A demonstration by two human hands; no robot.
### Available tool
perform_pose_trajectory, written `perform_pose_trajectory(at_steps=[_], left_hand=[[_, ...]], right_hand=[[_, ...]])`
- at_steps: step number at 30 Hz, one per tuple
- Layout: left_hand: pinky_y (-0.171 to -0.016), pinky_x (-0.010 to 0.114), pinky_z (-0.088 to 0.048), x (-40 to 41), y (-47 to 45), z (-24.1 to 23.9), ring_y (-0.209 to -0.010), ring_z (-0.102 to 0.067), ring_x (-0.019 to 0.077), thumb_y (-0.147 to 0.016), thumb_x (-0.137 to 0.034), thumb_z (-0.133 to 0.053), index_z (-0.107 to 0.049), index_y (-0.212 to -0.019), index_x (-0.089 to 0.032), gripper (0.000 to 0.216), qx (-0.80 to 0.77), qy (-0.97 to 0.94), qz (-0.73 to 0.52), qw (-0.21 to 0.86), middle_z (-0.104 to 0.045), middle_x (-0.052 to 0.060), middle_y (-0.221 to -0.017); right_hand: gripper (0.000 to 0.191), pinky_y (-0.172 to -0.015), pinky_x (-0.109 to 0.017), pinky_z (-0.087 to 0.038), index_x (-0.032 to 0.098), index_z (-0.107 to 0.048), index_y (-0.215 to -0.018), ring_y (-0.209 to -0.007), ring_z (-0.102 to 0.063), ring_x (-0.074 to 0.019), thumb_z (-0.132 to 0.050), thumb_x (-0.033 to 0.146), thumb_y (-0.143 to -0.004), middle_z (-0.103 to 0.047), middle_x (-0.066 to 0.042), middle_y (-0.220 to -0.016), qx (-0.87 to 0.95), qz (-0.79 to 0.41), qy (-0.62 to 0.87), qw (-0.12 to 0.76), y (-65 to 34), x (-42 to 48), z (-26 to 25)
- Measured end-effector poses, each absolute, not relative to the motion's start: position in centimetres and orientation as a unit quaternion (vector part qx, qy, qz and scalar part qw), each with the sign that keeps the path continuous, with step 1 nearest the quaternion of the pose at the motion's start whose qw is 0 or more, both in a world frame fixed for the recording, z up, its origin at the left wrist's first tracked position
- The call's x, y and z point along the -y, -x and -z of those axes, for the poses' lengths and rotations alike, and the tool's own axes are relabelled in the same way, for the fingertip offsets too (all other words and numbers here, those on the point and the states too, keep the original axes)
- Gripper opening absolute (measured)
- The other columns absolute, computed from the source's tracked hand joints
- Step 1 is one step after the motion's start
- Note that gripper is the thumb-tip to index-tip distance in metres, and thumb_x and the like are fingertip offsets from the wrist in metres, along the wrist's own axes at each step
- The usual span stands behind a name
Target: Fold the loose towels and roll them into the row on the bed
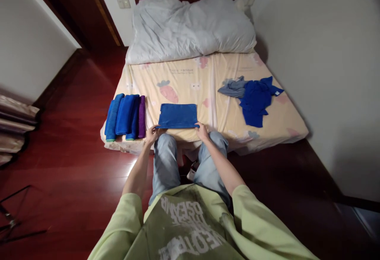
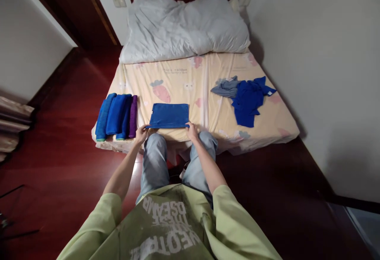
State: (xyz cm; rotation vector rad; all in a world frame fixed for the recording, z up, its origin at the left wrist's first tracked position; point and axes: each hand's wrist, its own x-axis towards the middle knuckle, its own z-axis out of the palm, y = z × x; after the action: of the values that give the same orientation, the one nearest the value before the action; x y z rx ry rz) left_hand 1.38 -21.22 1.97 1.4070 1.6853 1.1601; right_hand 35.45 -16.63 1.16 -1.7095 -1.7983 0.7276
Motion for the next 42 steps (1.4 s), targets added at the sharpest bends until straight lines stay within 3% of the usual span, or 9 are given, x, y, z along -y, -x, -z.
perform_pose_trajectory(at_steps=[7, 13, 17, 22, 35, 42], left_hand=[[-0.083, 0.034, -0.057, 20.3, -1.3, -1.8, -0.092, -0.069, 0.0208, -0.090, -0.043, -0.055, -0.065, -0.100, -0.019, 0.027, -0.657, -0.526, -0.457, 0.288, -0.072, 0.008, -0.095], [-0.075, 0.031, -0.052, 18.7, -1.0, -1.0, -0.083, -0.067, 0.0207, -0.093, -0.044, -0.048, -0.064, -0.101, -0.018, 0.031, -0.700, -0.546, -0.396, 0.234, -0.072, 0.008, -0.090], [-0.077, 0.032, -0.051, 17.8, -1.2, -0.2, -0.085, -0.068, 0.0224, -0.094, -0.039, -0.048, -0.065, -0.103, -0.019, 0.028, -0.721, -0.551, -0.352, 0.229, -0.073, 0.009, -0.091], [-0.078, 0.032, -0.049, 16.6, -1.8, 0.1, -0.084, -0.069, 0.0234, -0.093, -0.035, -0.050, -0.067, -0.105, -0.020, 0.026, -0.753, -0.540, -0.312, 0.207, -0.075, 0.010, -0.092], [-0.073, 0.029, -0.048, 17.6, -2.1, 0.3, -0.083, -0.070, 0.0237, -0.096, -0.040, -0.048, -0.066, -0.098, -0.018, 0.029, -0.767, -0.531, -0.303, 0.197, -0.074, 0.011, -0.087], [-0.082, 0.034, -0.052, 17.6, -1.6, 0.6, -0.088, -0.069, 0.0262, -0.093, -0.044, -0.048, -0.067, -0.093, -0.018, 0.031, -0.767, -0.535, -0.299, 0.189, -0.074, 0.014, -0.091]], right_hand=[[0.023, -0.085, -0.032, -0.053, 0.017, -0.068, -0.107, -0.090, -0.067, -0.0231, -0.053, 0.023, -0.090, -0.074, -0.009, -0.097, 0.624, -0.305, 0.652, 0.303, -35.1, 16.0, -1.1], [0.028, -0.088, -0.031, -0.047, 0.014, -0.067, -0.111, -0.095, -0.066, -0.0245, -0.046, 0.029, -0.101, -0.073, -0.014, -0.104, 0.617, -0.281, 0.707, 0.202, -34.6, 15.9, -1.8], [0.027, -0.091, -0.032, -0.044, 0.014, -0.067, -0.117, -0.102, -0.065, -0.0255, -0.047, 0.025, -0.101, -0.072, -0.016, -0.111, 0.592, -0.279, 0.746, 0.123, -34.2, 15.7, -2.1], [0.027, -0.092, -0.030, -0.043, 0.014, -0.068, -0.119, -0.107, -0.065, -0.0243, -0.049, 0.024, -0.101, -0.071, -0.015, -0.115, 0.571, -0.274, 0.769, 0.084, -33.9, 15.4, -2.3], [0.027, -0.093, -0.031, -0.043, 0.015, -0.067, -0.119, -0.105, -0.065, -0.0250, -0.049, 0.026, -0.101, -0.072, -0.014, -0.113, 0.569, -0.266, 0.773, 0.089, -33.9, 15.5, -1.3], [0.025, -0.091, -0.028, -0.043, 0.016, -0.069, -0.112, -0.104, -0.064, -0.0237, -0.051, 0.025, -0.100, -0.073, -0.013, -0.110, 0.565, -0.272, 0.772, 0.102, -33.8, 16.0, -2.0]])
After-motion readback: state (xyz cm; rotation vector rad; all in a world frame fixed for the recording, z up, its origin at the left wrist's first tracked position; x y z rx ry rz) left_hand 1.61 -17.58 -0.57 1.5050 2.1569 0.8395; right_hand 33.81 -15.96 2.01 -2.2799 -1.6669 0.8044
